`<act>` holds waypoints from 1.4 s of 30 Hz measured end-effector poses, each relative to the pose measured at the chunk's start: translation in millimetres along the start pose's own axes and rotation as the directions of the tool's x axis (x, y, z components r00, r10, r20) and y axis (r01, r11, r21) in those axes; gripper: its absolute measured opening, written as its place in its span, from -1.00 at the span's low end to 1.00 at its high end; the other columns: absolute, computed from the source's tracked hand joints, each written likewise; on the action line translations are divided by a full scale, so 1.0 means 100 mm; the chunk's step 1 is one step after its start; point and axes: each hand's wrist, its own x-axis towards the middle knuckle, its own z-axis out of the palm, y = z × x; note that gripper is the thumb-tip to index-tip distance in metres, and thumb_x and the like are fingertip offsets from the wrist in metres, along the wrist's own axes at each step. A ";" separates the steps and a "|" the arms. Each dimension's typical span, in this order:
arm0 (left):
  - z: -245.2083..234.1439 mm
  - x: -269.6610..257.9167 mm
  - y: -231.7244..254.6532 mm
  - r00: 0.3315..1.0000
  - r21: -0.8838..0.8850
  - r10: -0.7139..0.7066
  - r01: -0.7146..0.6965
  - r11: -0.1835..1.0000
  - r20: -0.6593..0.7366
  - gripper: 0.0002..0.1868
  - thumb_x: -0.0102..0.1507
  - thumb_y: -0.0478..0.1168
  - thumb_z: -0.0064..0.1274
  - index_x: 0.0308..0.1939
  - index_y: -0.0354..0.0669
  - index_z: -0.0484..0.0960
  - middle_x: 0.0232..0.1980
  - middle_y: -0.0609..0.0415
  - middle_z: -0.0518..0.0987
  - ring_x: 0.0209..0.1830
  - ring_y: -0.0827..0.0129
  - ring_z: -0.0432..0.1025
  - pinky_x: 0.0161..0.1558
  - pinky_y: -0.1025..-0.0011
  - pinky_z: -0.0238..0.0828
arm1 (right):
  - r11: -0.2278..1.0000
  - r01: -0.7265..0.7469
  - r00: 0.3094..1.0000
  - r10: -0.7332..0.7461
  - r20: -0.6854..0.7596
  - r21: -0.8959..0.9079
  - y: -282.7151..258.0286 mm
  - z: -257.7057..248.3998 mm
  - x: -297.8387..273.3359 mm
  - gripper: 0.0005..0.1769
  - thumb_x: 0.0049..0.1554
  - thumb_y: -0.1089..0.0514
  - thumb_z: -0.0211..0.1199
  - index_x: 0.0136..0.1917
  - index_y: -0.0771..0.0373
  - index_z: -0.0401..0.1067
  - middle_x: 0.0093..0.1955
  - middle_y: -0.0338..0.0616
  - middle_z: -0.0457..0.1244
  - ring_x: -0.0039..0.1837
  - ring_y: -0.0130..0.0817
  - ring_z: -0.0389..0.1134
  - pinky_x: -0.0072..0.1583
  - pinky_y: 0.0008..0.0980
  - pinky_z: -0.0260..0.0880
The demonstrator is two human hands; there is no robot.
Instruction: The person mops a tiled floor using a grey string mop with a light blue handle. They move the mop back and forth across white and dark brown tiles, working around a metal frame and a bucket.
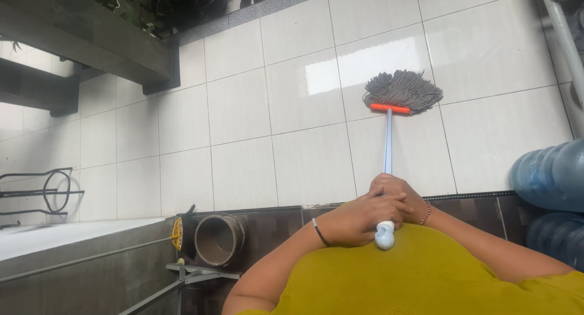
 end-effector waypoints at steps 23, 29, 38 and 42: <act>0.11 -0.79 -0.71 0.523 -0.198 -0.816 0.797 0.570 -0.245 0.05 0.27 0.09 0.09 0.64 0.21 -0.29 0.70 -0.11 -0.16 0.70 -0.02 -0.31 0.50 -0.33 -0.48 | 0.840 -0.344 0.939 0.320 -0.127 -0.421 2.08 -0.14 1.80 -0.60 0.12 -0.32 0.36 -0.02 -0.02 0.47 0.38 -0.16 0.24 0.57 -0.03 0.06 0.36 0.62 -0.07; -0.09 -1.16 -0.20 0.492 -0.396 -0.787 0.682 0.614 -0.372 0.15 0.23 0.13 0.14 0.64 0.02 -0.33 0.67 -0.31 -0.13 0.67 -0.17 -0.19 0.52 -0.35 -0.30 | 0.899 -0.026 0.999 0.013 -0.035 -0.437 0.61 1.00 1.60 -0.65 0.00 -0.11 0.48 -0.21 0.12 0.43 -0.15 -0.11 0.37 0.19 -0.16 0.43 0.66 -0.03 -0.01; 0.28 -2.31 -0.64 0.730 -0.069 -0.324 0.356 0.932 -0.602 -0.73 0.32 0.13 0.10 0.05 0.31 0.65 0.46 0.19 0.47 0.55 0.14 0.25 0.56 -0.18 -0.11 | 0.991 -0.063 0.955 0.095 0.280 -0.121 -0.54 2.01 0.89 -0.66 -0.01 0.00 0.48 0.00 0.05 0.46 -0.02 -0.09 0.38 0.32 -0.05 0.35 0.47 0.02 0.20; 0.12 -2.35 -0.37 0.765 -0.011 -0.239 0.290 0.957 -0.599 -0.68 0.35 0.12 0.10 -0.38 0.07 0.57 0.16 0.12 0.67 0.39 0.04 0.44 0.43 -0.17 0.19 | 0.945 -0.207 0.951 0.255 0.174 -0.254 -0.38 1.90 1.08 -0.77 0.10 0.09 0.36 -0.03 0.23 0.46 0.35 0.13 0.29 0.42 0.18 0.31 0.41 0.05 0.34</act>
